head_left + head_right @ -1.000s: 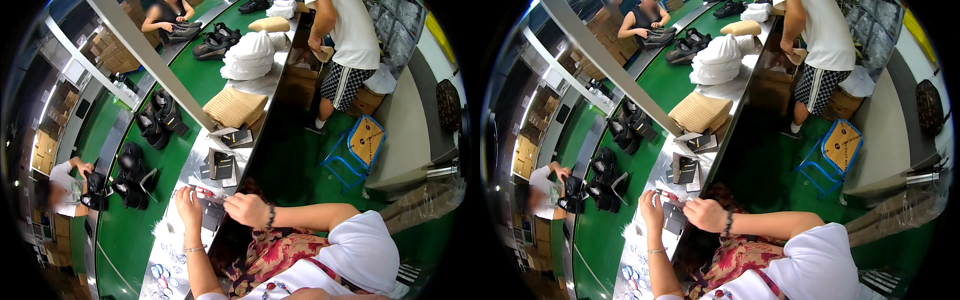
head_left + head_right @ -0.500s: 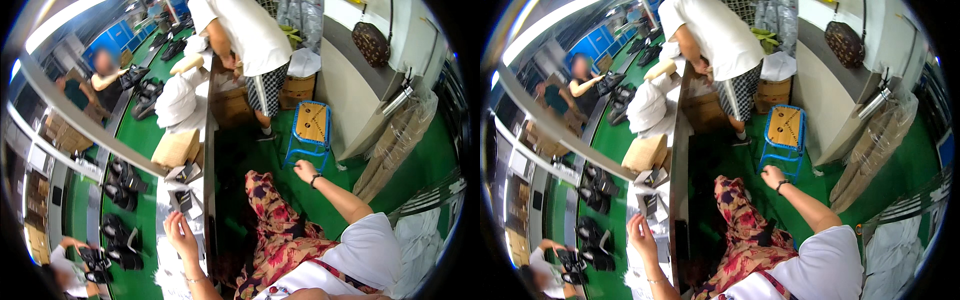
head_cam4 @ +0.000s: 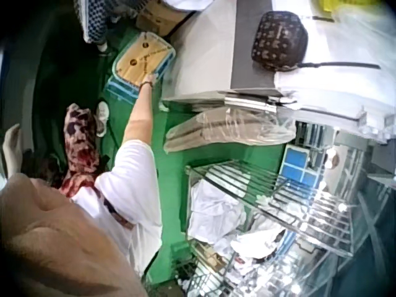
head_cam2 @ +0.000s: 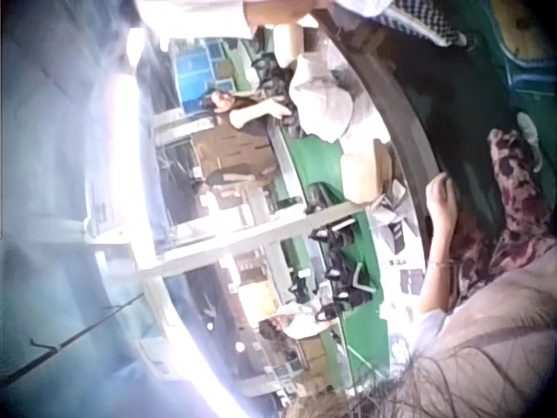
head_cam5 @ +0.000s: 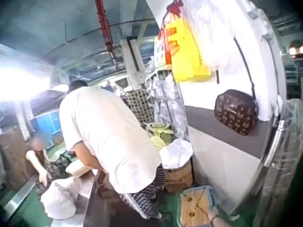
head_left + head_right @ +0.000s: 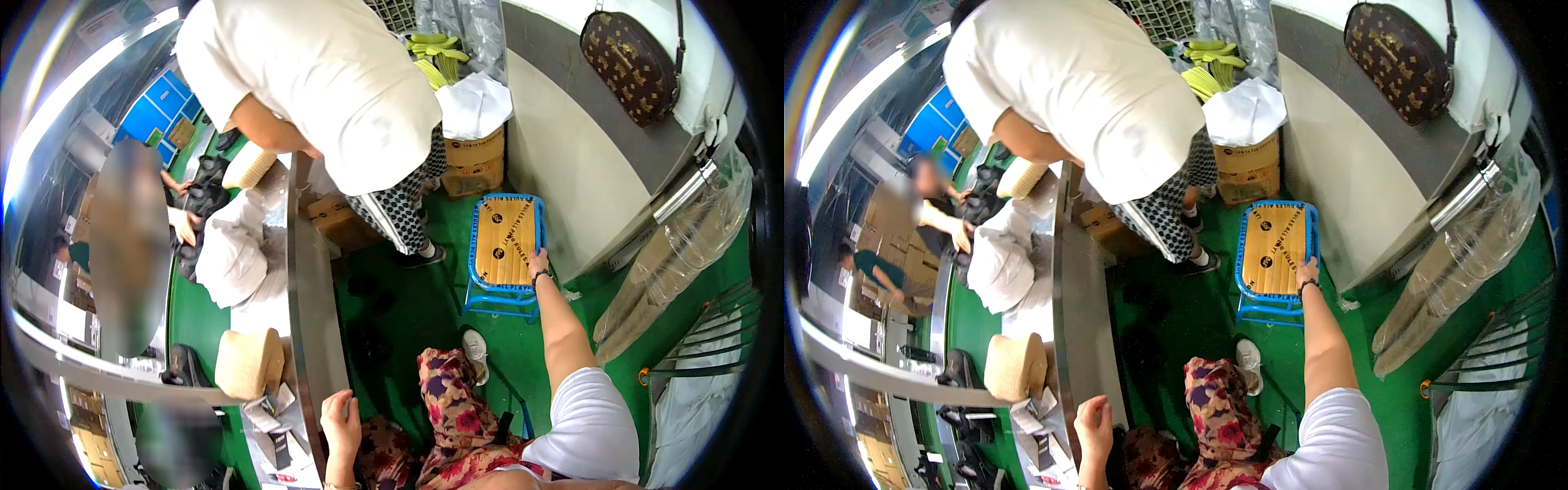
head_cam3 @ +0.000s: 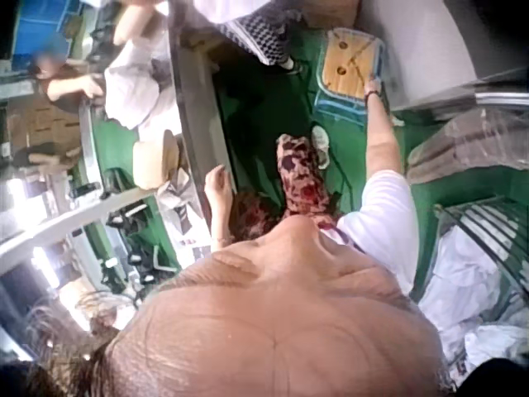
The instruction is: The person organizes labels and small blue patches on a workstation, then inserts a small white pad into a black shoe and places the shoe into a white protective bag before adding it to a stack of finished items.
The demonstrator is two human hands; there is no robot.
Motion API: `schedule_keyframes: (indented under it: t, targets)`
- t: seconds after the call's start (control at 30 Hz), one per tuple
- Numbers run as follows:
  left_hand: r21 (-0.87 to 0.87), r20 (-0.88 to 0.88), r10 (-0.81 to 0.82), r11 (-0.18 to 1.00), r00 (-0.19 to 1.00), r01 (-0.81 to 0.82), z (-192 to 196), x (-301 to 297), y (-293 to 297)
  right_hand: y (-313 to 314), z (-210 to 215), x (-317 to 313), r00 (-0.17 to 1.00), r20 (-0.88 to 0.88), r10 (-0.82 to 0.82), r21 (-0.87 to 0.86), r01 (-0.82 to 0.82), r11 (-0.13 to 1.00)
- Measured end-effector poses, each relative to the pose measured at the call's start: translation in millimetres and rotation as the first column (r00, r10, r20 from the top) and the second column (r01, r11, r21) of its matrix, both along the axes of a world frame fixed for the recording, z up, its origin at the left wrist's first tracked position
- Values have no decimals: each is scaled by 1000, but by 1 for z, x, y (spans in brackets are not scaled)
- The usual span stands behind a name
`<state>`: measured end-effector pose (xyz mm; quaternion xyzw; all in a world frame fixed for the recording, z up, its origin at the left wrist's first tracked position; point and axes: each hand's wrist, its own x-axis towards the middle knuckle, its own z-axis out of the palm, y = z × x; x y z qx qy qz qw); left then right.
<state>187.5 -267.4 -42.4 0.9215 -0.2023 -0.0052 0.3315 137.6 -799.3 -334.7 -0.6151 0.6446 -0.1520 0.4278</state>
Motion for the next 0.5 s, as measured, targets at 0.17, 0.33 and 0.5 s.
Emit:
schedule_keyframes:
  t: [0.17, 0.33, 0.5]
  targets:
    - [19, -35, -345, 938, 938, 346, -56, 85, -141, 19, 2, 0, 996, -55, 66, -8, -67, 998]
    - [59, 21, -559, 828, 829, 557, -186, 138, -314, 38, -26, -45, 862, -436, 261, -188, -371, 910]
    - [111, -295, -280, 940, 914, 323, -259, 136, -409, -58, 133, 89, 749, -484, 452, -437, -655, 617]
